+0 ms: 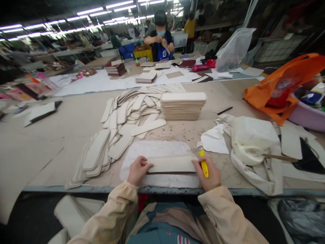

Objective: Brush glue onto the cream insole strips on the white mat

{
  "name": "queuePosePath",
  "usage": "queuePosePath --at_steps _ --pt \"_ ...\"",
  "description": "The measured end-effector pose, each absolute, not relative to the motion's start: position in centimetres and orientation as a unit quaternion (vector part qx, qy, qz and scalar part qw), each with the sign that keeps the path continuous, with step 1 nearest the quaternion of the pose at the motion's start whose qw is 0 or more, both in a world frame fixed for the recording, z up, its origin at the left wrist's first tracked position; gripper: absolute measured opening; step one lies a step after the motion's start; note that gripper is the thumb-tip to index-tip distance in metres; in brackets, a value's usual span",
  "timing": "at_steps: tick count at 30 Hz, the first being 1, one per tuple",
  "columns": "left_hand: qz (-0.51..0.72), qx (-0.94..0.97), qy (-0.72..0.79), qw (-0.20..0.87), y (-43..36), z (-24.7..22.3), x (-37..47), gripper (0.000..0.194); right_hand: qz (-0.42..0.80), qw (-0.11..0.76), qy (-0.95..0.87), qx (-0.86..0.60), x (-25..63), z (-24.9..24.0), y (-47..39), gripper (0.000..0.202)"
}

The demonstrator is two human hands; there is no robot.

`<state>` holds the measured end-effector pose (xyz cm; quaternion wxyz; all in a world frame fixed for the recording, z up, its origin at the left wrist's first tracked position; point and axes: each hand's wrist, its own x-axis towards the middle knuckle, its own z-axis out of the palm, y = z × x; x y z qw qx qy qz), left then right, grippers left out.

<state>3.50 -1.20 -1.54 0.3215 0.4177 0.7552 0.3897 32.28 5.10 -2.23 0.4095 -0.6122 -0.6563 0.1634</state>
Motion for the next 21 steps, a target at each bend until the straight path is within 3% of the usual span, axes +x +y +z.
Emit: queuePosePath --at_steps 6,21 --pt "0.316 0.466 0.781 0.271 -0.9 -2.1 3.7 0.028 0.151 0.388 -0.672 -0.612 32.0 -3.7 6.7 0.033" --pt "0.237 0.496 0.794 0.259 -0.6 -1.7 3.6 0.033 0.203 0.341 -0.669 -0.629 31.8 -5.2 7.4 0.029"
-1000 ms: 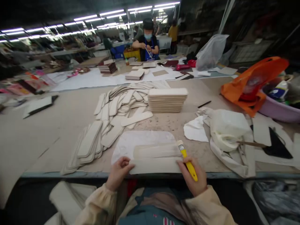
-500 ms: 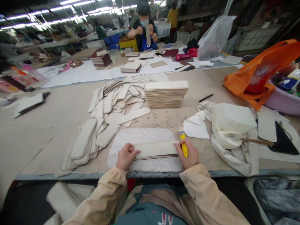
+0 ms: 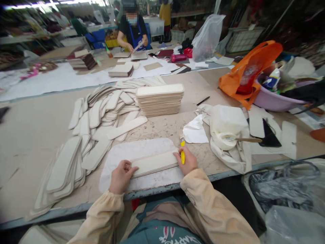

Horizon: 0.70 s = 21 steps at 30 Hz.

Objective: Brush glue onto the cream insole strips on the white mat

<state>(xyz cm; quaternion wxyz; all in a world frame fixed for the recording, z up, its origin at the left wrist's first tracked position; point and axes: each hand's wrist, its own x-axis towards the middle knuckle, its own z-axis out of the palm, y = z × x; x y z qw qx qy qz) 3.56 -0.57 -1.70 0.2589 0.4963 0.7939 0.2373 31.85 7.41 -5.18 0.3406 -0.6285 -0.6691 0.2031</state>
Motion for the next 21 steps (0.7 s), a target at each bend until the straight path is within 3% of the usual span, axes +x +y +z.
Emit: queuePosePath --at_steps 15,21 --pt "0.187 0.539 0.782 0.250 -0.12 -2.16 2.93 0.045 0.205 0.339 -0.678 -0.619 31.61 -5.03 7.99 0.016" --pt "0.192 0.560 0.771 0.235 -0.10 -2.31 2.80 0.042 0.099 0.338 -0.733 -0.582 31.96 -5.10 7.93 0.012"
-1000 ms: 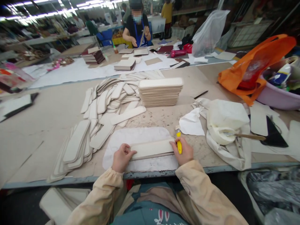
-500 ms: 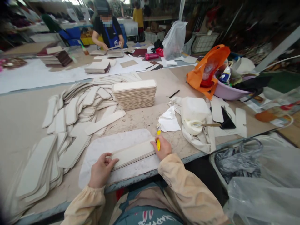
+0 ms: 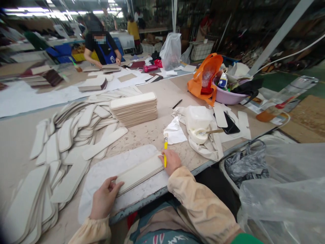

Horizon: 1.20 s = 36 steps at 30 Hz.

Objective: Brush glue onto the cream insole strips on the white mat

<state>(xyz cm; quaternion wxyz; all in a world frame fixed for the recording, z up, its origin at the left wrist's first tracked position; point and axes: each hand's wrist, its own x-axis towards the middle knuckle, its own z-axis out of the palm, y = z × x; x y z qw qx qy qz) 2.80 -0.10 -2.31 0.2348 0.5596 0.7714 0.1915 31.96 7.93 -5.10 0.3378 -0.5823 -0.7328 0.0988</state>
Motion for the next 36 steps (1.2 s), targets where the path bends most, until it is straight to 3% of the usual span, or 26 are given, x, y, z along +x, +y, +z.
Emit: queuePosePath --at_steps 3,7,13,23,32,36 --pt "0.188 0.563 0.770 0.234 -0.1 -2.3 2.8 0.042 0.111 0.342 -0.807 -0.468 30.7 -4.5 6.6 0.010" --pt "0.181 0.565 0.770 0.234 0.0 -2.2 2.9 0.041 0.160 0.278 -0.885 -0.337 27.9 -4.3 4.2 0.012" --pt "0.177 0.574 0.766 0.230 0.1 -1.8 3.1 0.041 0.183 0.242 -0.873 -0.381 29.3 -4.9 4.2 0.027" --pt "0.183 0.591 0.755 0.215 0.1 -2.7 2.6 0.043 0.196 0.333 -0.745 -0.543 33.3 -5.8 6.9 0.012" --pt "0.176 0.638 0.726 0.187 0.0 -2.9 2.1 0.042 0.273 0.429 -0.658 -0.555 32.2 -4.0 6.8 0.020" --pt "0.254 0.683 0.672 0.134 1.1 -1.7 2.6 0.045 0.323 0.472 -0.629 -0.527 32.0 -1.9 6.2 0.026"
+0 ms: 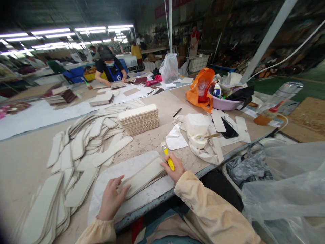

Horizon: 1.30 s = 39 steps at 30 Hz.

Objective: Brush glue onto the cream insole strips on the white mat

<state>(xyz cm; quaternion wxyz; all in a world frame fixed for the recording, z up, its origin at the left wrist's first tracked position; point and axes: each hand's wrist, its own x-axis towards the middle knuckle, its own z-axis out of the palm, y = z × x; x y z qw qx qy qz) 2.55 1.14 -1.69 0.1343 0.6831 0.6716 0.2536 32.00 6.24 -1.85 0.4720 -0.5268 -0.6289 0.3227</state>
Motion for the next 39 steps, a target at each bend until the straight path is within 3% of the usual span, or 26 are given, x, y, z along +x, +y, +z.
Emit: queuePosePath --at_steps 5,10,28,39 --pt "0.308 0.709 0.589 0.237 4.0 1.8 6.0 0.056 0.382 0.504 -0.623 -0.460 31.6 2.5 5.7 0.027" --pt "0.299 0.716 0.525 0.350 4.4 4.8 9.6 0.031 0.337 0.509 -0.658 -0.441 32.3 6.7 6.1 0.025" --pt "0.354 0.635 0.545 0.417 0.5 8.9 14.4 0.029 0.175 0.472 -0.729 -0.464 34.6 12.3 5.4 0.018" --pt "0.373 0.599 0.546 0.451 0.2 8.6 15.9 0.034 0.187 0.474 -0.719 -0.473 34.9 13.2 5.1 0.025"
